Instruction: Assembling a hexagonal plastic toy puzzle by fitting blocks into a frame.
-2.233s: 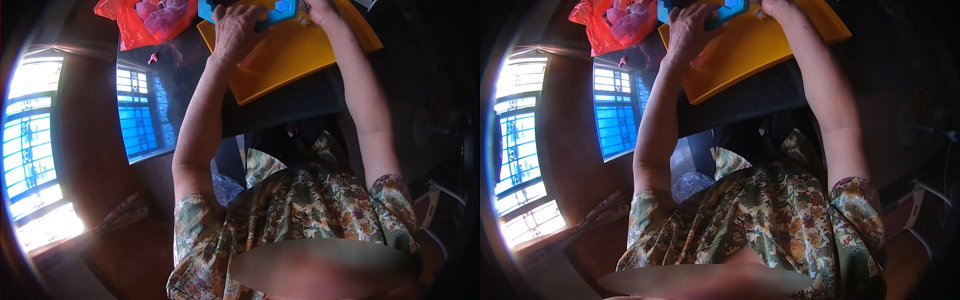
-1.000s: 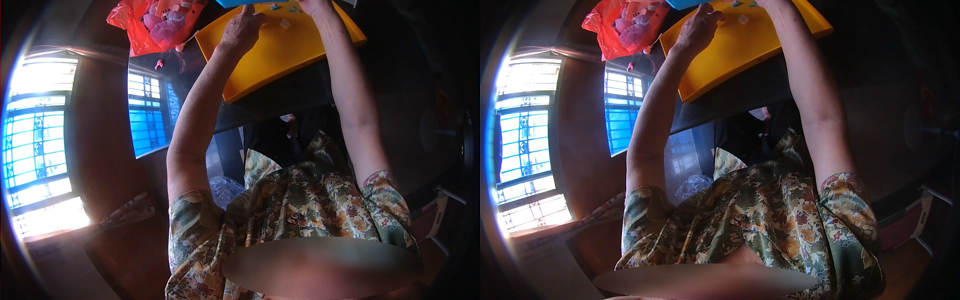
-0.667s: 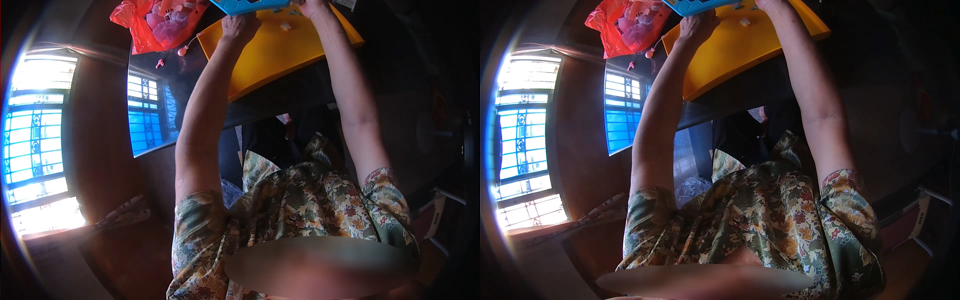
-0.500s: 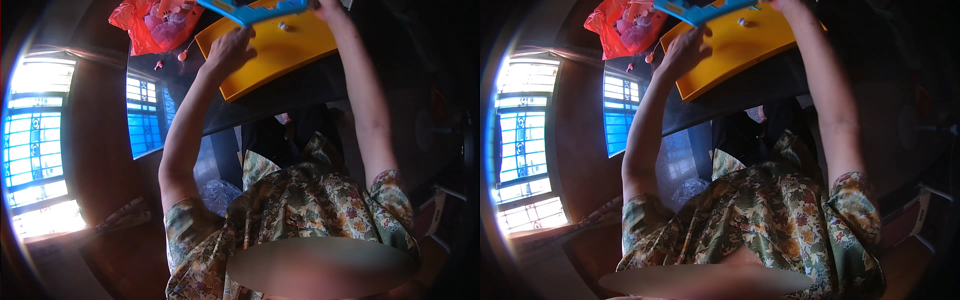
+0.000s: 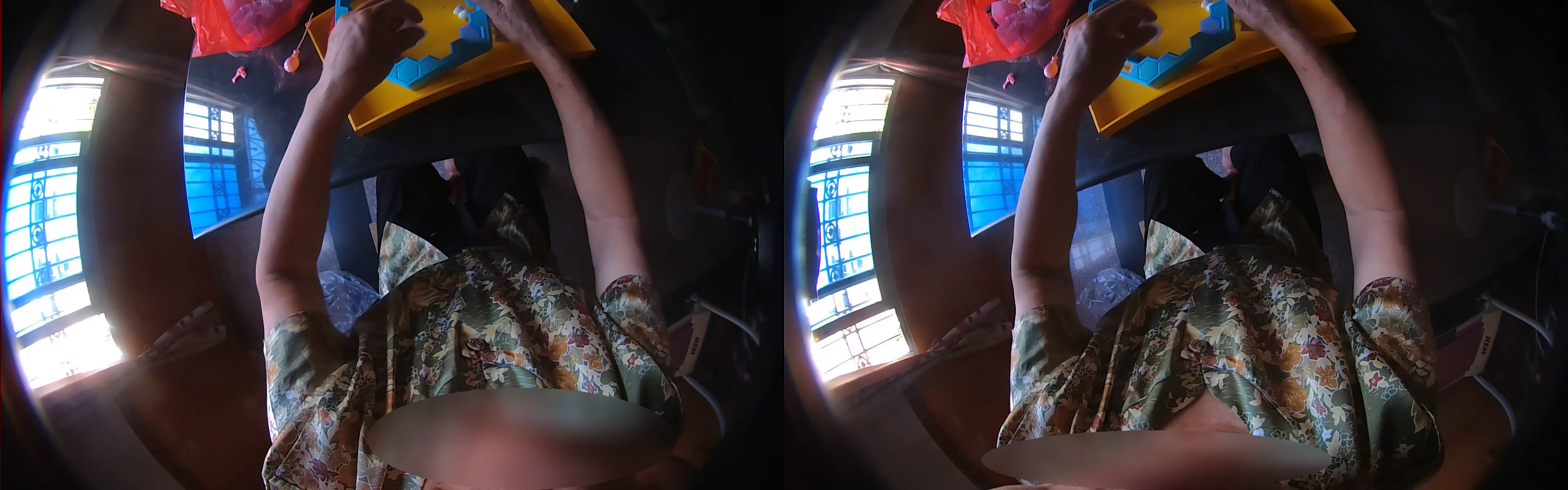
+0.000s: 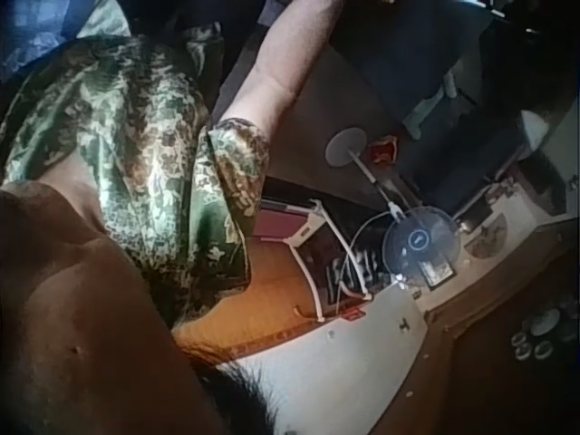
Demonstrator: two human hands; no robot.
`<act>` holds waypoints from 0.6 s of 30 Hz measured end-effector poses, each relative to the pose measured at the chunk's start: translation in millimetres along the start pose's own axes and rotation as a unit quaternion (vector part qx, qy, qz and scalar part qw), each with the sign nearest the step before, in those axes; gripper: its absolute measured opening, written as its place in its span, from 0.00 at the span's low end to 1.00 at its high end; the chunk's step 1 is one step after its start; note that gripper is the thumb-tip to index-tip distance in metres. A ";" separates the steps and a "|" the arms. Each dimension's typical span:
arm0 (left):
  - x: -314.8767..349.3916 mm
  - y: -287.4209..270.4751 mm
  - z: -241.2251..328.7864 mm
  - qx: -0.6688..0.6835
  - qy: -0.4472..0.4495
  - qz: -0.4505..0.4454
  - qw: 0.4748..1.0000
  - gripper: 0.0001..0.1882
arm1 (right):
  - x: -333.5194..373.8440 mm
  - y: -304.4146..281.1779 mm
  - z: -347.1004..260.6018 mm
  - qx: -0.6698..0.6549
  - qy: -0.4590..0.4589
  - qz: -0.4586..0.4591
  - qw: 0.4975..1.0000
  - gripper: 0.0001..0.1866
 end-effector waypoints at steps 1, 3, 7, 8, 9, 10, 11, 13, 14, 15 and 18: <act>-11.2 12.0 -2.6 0.013 -0.025 -0.020 0.999 0.13 | -1.0 -14.8 5.8 0.030 -0.041 0.033 0.998 0.29; -8.4 21.0 -8.4 0.019 -0.043 -0.028 0.998 0.12 | -0.3 -5.0 -0.8 0.095 -0.037 0.035 0.994 0.28; -0.3 42.7 -16.0 0.035 -0.064 -0.085 0.994 0.12 | 20.0 2.5 -39.0 0.281 -0.020 0.002 0.960 0.23; 3.2 49.5 -17.3 0.035 -0.063 -0.106 0.992 0.12 | 18.0 4.7 -35.6 0.279 -0.021 -0.001 0.960 0.23; 0.4 52.0 -12.0 0.027 -0.090 -0.142 0.985 0.13 | 15.4 -2.2 -29.8 0.301 0.001 0.006 0.954 0.21; -0.8 54.5 -11.0 0.029 -0.087 -0.145 0.985 0.13 | 15.0 -8.0 -24.0 0.321 0.023 0.012 0.947 0.20; -2.6 52.2 -7.3 0.028 -0.064 -0.127 0.989 0.12 | 16.0 -13.3 -21.5 0.322 0.027 0.013 0.946 0.20; 0.2 48.5 -3.8 0.027 -0.049 -0.110 0.992 0.12 | 17.0 -10.3 -20.2 0.317 0.071 -0.028 0.945 0.19; 3.1 44.1 -2.2 0.047 -0.046 -0.085 0.994 0.12 | 16.7 -9.7 -16.6 0.315 0.073 -0.031 0.946 0.19; 5.2 39.0 2.0 0.068 -0.041 -0.061 0.995 0.12 | 16.1 -10.0 -18.2 0.311 0.051 -0.031 0.948 0.19; 14.2 37.8 12.2 0.047 -0.039 -0.044 0.997 0.12 | 17.1 -11.1 -18.3 0.299 0.036 -0.035 0.953 0.18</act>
Point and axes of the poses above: each hand's wrist, its own x-axis away from the middle knuckle, its own y-axis out of the palm, z = x × y, the point moved 10 cm from there along -x, towards the middle knuckle, and after that the axes turned 5 degrees about -z, right-handed, at the moved point
